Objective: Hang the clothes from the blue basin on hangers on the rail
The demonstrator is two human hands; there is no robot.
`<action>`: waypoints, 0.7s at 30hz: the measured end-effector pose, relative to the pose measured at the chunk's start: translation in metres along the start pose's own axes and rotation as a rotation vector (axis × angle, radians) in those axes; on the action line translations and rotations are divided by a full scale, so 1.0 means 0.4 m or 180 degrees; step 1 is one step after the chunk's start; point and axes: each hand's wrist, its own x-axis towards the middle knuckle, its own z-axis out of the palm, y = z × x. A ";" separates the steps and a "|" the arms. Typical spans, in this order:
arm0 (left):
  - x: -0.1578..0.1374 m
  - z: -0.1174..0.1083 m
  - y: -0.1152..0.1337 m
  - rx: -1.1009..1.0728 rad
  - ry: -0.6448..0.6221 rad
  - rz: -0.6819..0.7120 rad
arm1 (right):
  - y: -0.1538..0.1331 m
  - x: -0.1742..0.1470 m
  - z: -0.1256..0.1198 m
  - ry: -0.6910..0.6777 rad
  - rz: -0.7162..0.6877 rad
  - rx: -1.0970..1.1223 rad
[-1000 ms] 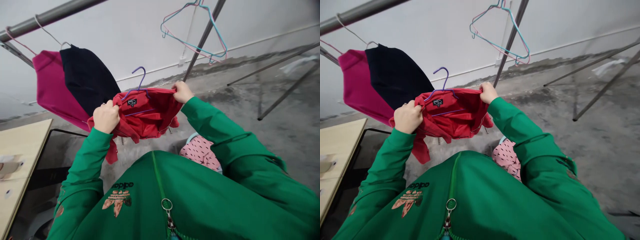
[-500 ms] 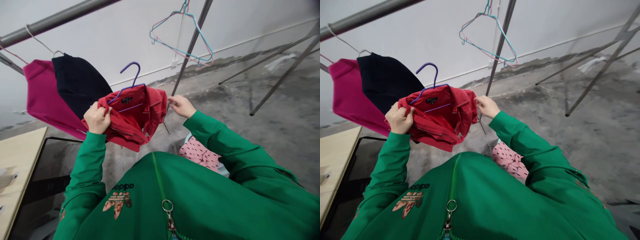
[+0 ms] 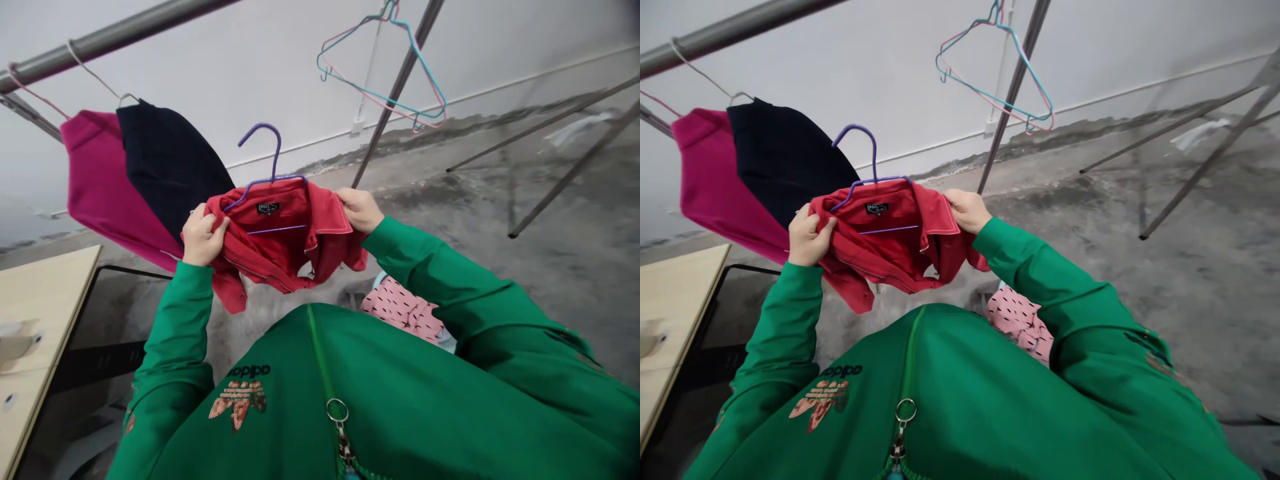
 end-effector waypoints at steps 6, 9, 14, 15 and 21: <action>0.015 -0.025 -0.033 0.0188 0.0113 -0.0786 | -0.001 0.017 -0.035 0.0356 0.0383 -0.0552; -0.004 -0.018 0.011 -0.0024 -0.0564 -0.0864 | 0.004 0.012 -0.046 0.0458 0.0402 -0.0751; -0.048 -0.012 0.102 -0.1183 -0.2339 0.0233 | 0.013 -0.017 -0.065 0.0625 0.0049 -0.0580; -0.053 -0.015 0.098 -0.1275 -0.2299 0.0226 | 0.017 -0.024 -0.070 0.0639 -0.0055 -0.0544; -0.054 0.020 -0.053 -0.0322 -0.0785 -0.0438 | 0.053 -0.048 -0.088 0.0934 -0.0624 -0.0605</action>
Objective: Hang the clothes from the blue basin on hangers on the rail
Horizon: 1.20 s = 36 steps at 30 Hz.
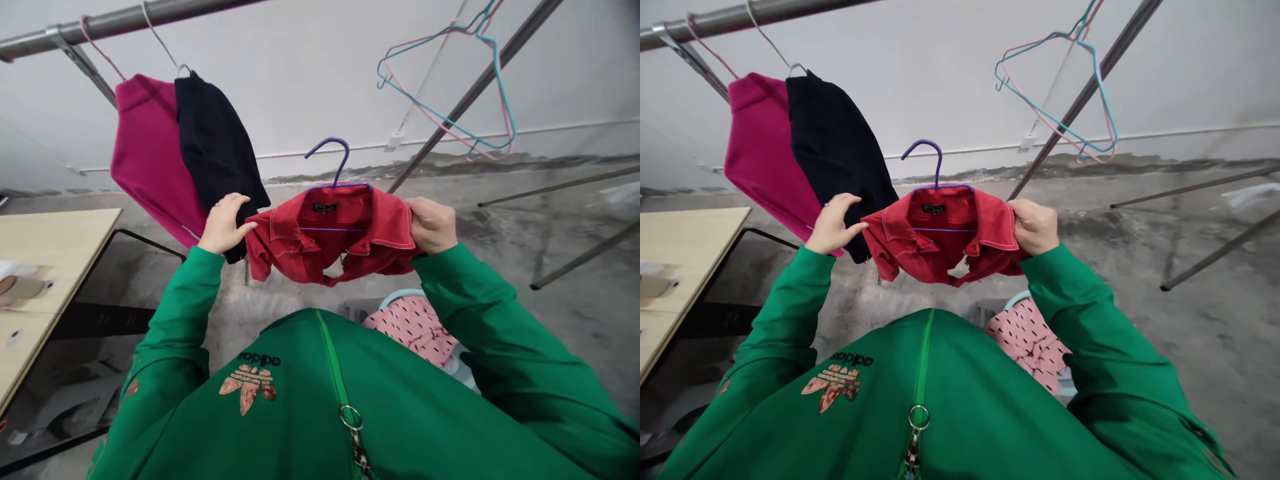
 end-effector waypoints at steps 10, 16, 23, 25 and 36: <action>0.036 0.093 -0.107 -0.0987 0.0071 -0.0222 | 0.016 0.014 -0.068 -0.0136 0.0565 0.0529; 0.060 0.043 -0.104 -0.0873 0.0670 -0.0040 | 0.012 0.006 -0.082 -0.0334 0.1320 0.1031; 0.039 0.059 0.035 0.0588 0.0435 0.1019 | 0.001 -0.007 -0.057 -0.0376 0.1647 0.1436; 0.037 0.067 0.050 0.0954 0.0391 0.1037 | -0.002 -0.010 -0.051 -0.0444 0.1594 0.1459; 0.085 0.040 0.086 0.1083 0.0692 0.0951 | -0.039 0.003 -0.047 -0.0531 0.0846 0.0862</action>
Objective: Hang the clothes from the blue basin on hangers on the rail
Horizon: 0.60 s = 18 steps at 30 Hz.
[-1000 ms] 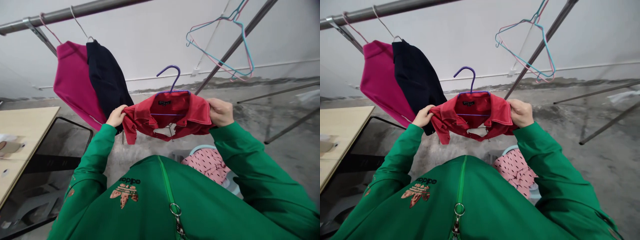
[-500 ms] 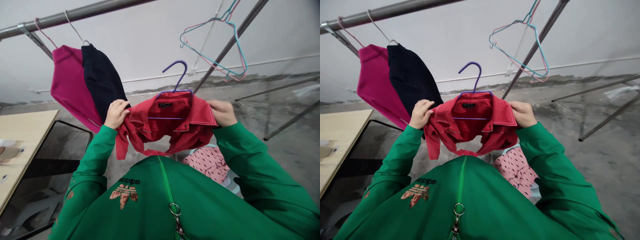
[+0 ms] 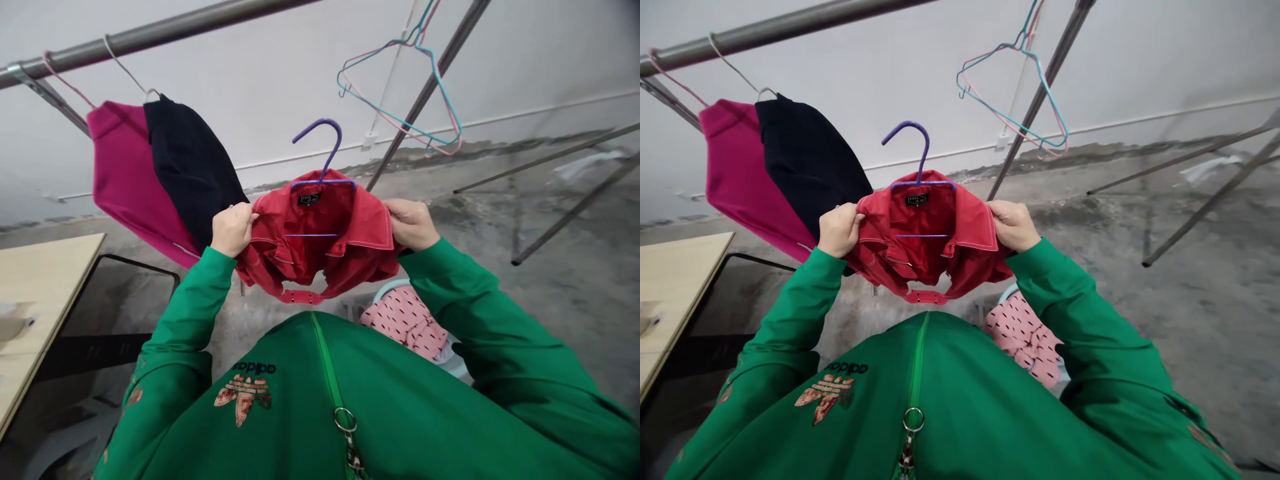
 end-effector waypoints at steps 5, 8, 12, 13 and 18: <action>-0.001 -0.028 -0.032 -0.0271 0.0124 -0.0156 | 0.054 -0.017 -0.039 -0.0074 -0.0660 -0.1292; -0.002 -0.033 -0.038 -0.0446 0.0011 -0.0190 | 0.077 -0.029 -0.038 -0.0211 -0.0566 -0.1365; -0.001 -0.058 -0.046 -0.0745 -0.0074 -0.0166 | 0.047 -0.031 -0.037 -0.0127 -0.0163 -0.0536; -0.002 -0.070 -0.051 -0.0837 -0.0103 -0.0137 | 0.033 -0.030 -0.042 -0.0034 -0.0068 -0.0286; -0.029 -0.092 -0.085 -0.1145 -0.0290 -0.0058 | 0.002 -0.031 -0.077 0.1016 0.0183 0.0169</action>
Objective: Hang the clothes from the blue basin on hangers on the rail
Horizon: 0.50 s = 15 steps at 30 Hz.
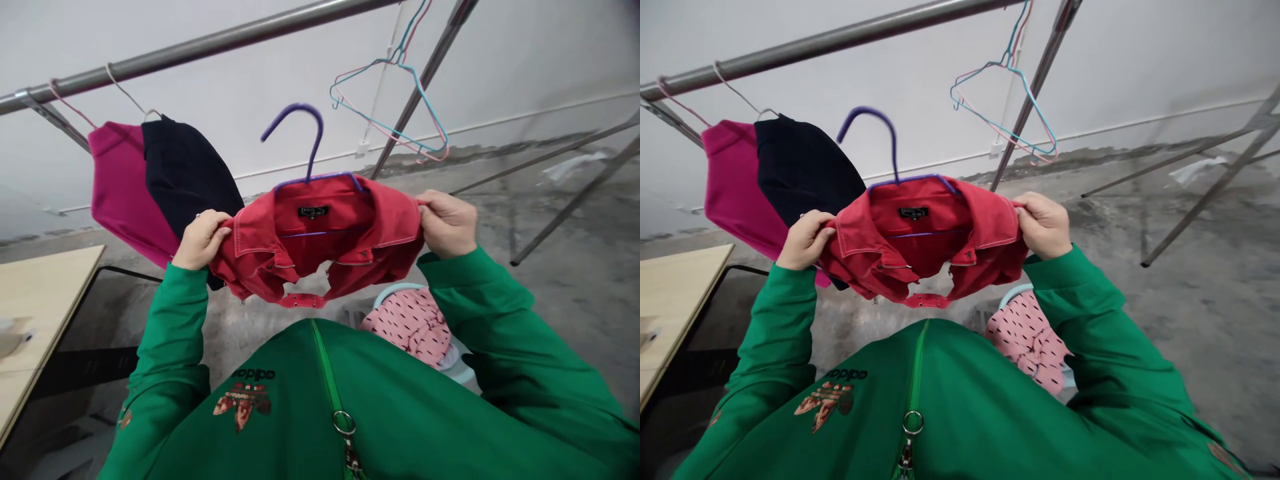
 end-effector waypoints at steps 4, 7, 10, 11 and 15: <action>-0.030 0.040 -0.016 -0.0072 0.0302 -0.0199 | -0.006 0.008 -0.013 -0.0044 0.0043 -0.0088; -0.041 0.046 -0.011 0.0017 0.0819 -0.0194 | -0.043 0.019 -0.033 -0.0508 -0.0652 -0.0440; -0.043 0.024 -0.005 0.0052 0.1037 -0.0018 | -0.091 0.032 -0.064 -0.0596 -0.1206 -0.0859; -0.041 0.018 -0.007 0.0067 0.1073 0.0014 | -0.103 0.036 -0.073 -0.0587 -0.1226 -0.0951; -0.023 0.029 -0.027 0.0047 0.1069 -0.0041 | -0.125 0.046 -0.095 -0.1246 -0.0456 -0.0678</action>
